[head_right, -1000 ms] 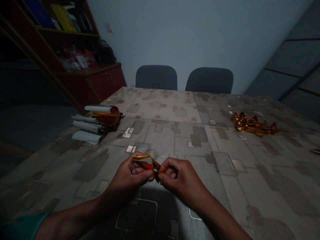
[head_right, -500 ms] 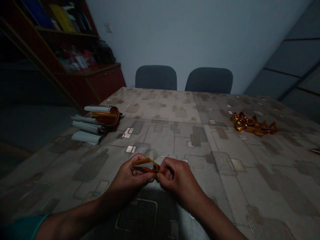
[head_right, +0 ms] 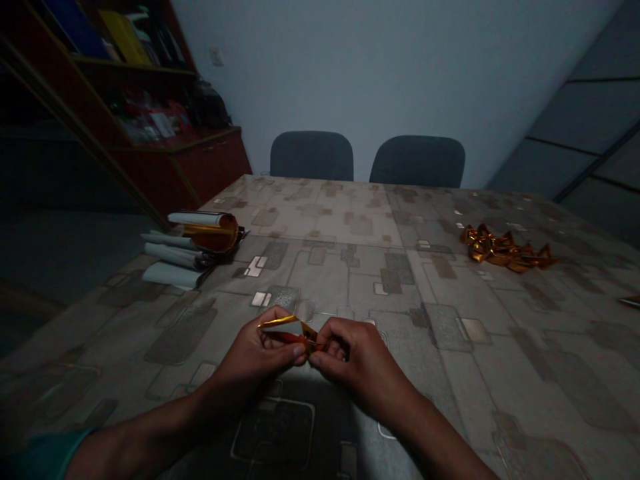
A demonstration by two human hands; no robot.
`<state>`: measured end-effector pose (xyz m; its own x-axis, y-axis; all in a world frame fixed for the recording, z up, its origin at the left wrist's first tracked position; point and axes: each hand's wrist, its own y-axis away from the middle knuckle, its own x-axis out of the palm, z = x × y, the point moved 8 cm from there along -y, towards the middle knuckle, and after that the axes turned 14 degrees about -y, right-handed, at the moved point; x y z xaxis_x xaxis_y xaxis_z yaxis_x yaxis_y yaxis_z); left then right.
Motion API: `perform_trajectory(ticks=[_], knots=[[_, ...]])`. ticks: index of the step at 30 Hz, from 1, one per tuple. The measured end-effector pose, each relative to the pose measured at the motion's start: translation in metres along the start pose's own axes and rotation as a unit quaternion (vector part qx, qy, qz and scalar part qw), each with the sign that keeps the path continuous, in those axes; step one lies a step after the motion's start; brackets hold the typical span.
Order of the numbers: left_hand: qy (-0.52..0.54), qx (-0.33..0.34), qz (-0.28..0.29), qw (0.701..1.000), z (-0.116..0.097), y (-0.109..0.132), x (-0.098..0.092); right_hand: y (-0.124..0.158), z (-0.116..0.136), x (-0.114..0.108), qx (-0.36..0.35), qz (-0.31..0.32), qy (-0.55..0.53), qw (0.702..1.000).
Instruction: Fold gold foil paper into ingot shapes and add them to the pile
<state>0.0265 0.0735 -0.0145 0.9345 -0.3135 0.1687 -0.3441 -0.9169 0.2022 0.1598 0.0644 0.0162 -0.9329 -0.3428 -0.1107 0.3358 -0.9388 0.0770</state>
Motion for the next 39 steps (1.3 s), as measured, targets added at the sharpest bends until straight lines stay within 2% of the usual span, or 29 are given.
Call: perform_trajectory(ticks=[4, 10, 20, 28, 34, 39], knots=[[-0.021, -0.012, 0.003, 1.0, -0.0014, 0.0014, 0.0007, -0.0006, 0.0006, -0.0012, -0.011, -0.01, 0.05, 0.999], [-0.032, -0.002, 0.01, 0.999, -0.0011, 0.0003, -0.0001, -0.0006, 0.0027, 0.0003, -0.01, 0.006, 0.047, 0.999], [-0.049, -0.01, -0.012, 0.999, 0.0007, 0.0018, -0.0016, -0.0052, 0.0067, 0.0005, -0.047, -0.057, 0.124, 0.99], [-0.003, -0.015, -0.031, 0.999, 0.0026, -0.0011, -0.0059, 0.0004, 0.0052, -0.0024, -0.024, -0.043, -0.043, 0.998], [-0.024, -0.004, -0.017, 1.0, 0.0048, -0.0018, -0.0055, -0.0021, -0.0003, -0.0026, -0.022, -0.018, -0.085, 0.996], [-0.009, -0.031, -0.011, 0.999, 0.007, -0.0006, -0.0045, -0.0016, 0.0059, 0.0, -0.011, 0.026, -0.119, 0.993]])
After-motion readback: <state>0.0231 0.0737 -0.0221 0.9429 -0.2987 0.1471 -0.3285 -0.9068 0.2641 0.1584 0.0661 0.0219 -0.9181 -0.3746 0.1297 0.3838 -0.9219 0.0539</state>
